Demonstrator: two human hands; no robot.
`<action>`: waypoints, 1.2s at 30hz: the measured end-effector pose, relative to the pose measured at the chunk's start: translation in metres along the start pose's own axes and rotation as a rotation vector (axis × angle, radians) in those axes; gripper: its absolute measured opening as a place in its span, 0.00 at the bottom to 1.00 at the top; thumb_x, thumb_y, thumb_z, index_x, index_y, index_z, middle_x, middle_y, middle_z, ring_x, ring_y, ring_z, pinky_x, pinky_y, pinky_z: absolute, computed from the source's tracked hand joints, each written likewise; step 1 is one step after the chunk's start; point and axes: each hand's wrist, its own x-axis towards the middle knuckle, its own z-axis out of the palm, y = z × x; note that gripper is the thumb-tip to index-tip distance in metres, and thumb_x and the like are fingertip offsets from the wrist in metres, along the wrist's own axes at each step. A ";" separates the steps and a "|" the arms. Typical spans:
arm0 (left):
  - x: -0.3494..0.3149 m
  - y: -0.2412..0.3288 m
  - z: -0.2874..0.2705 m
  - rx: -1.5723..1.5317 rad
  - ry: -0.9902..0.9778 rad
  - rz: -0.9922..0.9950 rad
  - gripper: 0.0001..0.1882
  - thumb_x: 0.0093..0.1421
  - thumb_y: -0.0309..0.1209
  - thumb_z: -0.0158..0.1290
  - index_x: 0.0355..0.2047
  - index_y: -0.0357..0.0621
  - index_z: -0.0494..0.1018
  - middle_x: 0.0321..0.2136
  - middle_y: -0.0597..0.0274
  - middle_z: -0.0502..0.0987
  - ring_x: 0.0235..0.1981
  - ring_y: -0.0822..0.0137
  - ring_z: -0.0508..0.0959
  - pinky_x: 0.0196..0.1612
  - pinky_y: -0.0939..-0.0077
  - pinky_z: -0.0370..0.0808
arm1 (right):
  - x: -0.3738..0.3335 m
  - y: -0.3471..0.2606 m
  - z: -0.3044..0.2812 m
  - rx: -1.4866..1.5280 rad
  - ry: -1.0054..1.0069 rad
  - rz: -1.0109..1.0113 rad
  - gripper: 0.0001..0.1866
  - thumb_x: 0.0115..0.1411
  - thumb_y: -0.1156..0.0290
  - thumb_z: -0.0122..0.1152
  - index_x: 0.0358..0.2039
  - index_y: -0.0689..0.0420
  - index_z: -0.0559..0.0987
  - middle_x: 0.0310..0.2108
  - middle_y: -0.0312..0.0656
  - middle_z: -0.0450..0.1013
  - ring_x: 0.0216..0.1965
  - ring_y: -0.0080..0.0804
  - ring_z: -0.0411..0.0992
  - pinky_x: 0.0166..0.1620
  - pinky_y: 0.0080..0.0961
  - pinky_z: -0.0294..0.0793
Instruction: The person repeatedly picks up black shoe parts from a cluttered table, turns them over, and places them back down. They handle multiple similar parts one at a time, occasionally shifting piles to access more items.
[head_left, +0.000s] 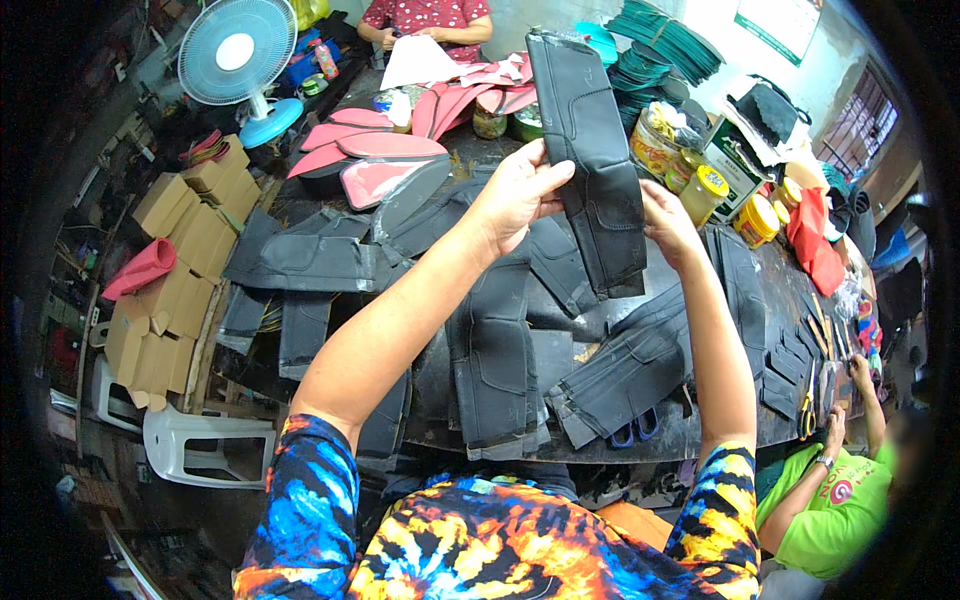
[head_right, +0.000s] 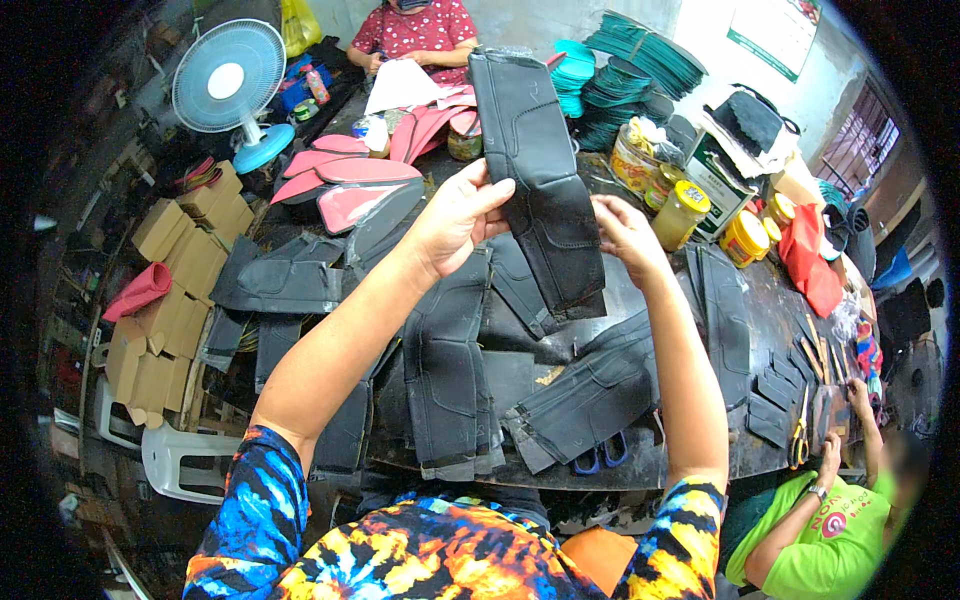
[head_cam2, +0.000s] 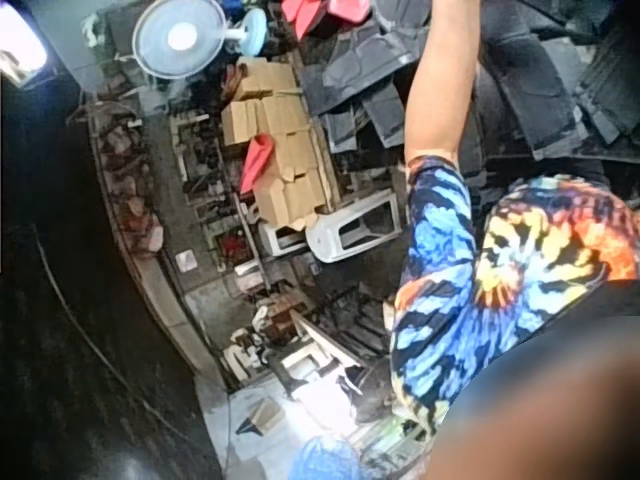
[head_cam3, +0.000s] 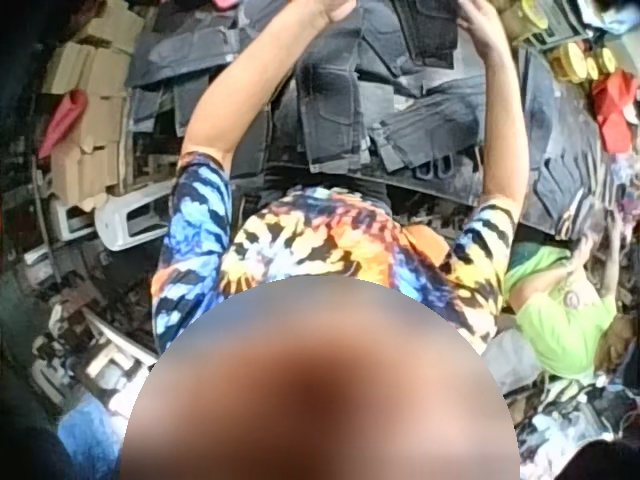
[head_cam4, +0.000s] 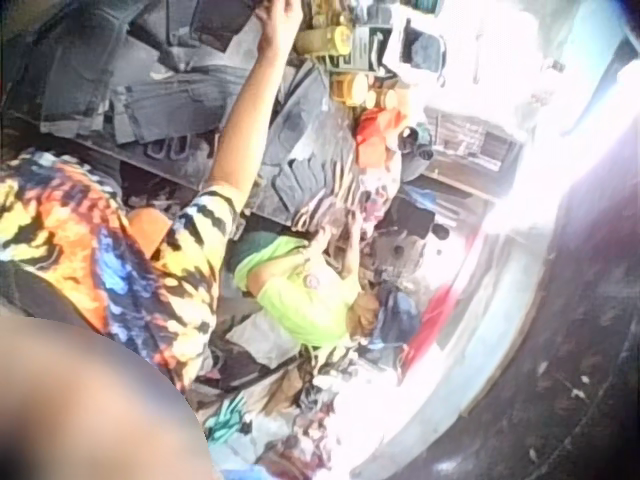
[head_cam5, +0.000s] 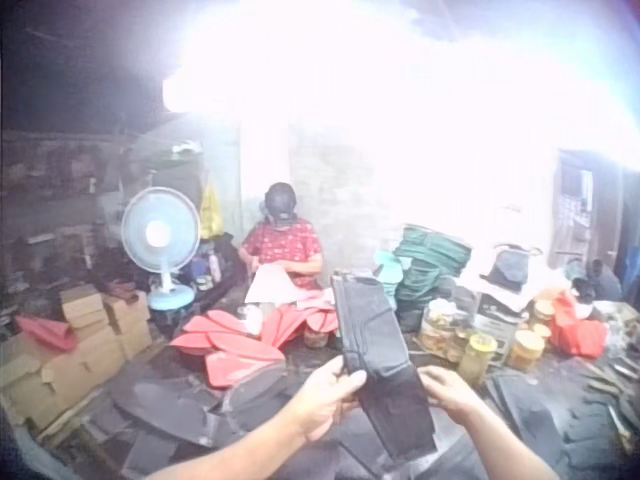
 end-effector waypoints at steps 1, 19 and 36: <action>-0.002 0.002 -0.002 -0.006 -0.001 0.007 0.14 0.70 0.32 0.56 0.54 0.48 0.73 0.47 0.68 0.82 0.45 0.73 0.83 0.50 0.69 0.81 | 0.014 0.016 0.000 -0.185 0.006 0.028 0.21 0.68 0.57 0.63 0.57 0.55 0.79 0.45 0.32 0.79 0.42 0.20 0.75 0.45 0.22 0.74; -0.087 0.080 -0.087 -0.046 0.241 0.214 0.17 0.71 0.37 0.52 0.57 0.45 0.73 0.53 0.61 0.81 0.54 0.64 0.79 0.60 0.58 0.73 | 0.052 0.039 0.006 -0.868 0.049 -0.042 0.16 0.58 0.64 0.72 0.40 0.61 0.80 0.32 0.43 0.79 0.35 0.30 0.75 0.41 0.31 0.76; -0.071 -0.046 0.058 0.040 -0.098 -0.349 0.13 0.70 0.29 0.49 0.50 0.37 0.77 0.40 0.64 0.82 0.38 0.73 0.81 0.44 0.74 0.78 | -0.151 -0.077 -0.080 -0.405 0.559 -0.426 0.17 0.68 0.75 0.62 0.57 0.55 0.79 0.35 0.28 0.73 0.35 0.15 0.67 0.41 0.16 0.68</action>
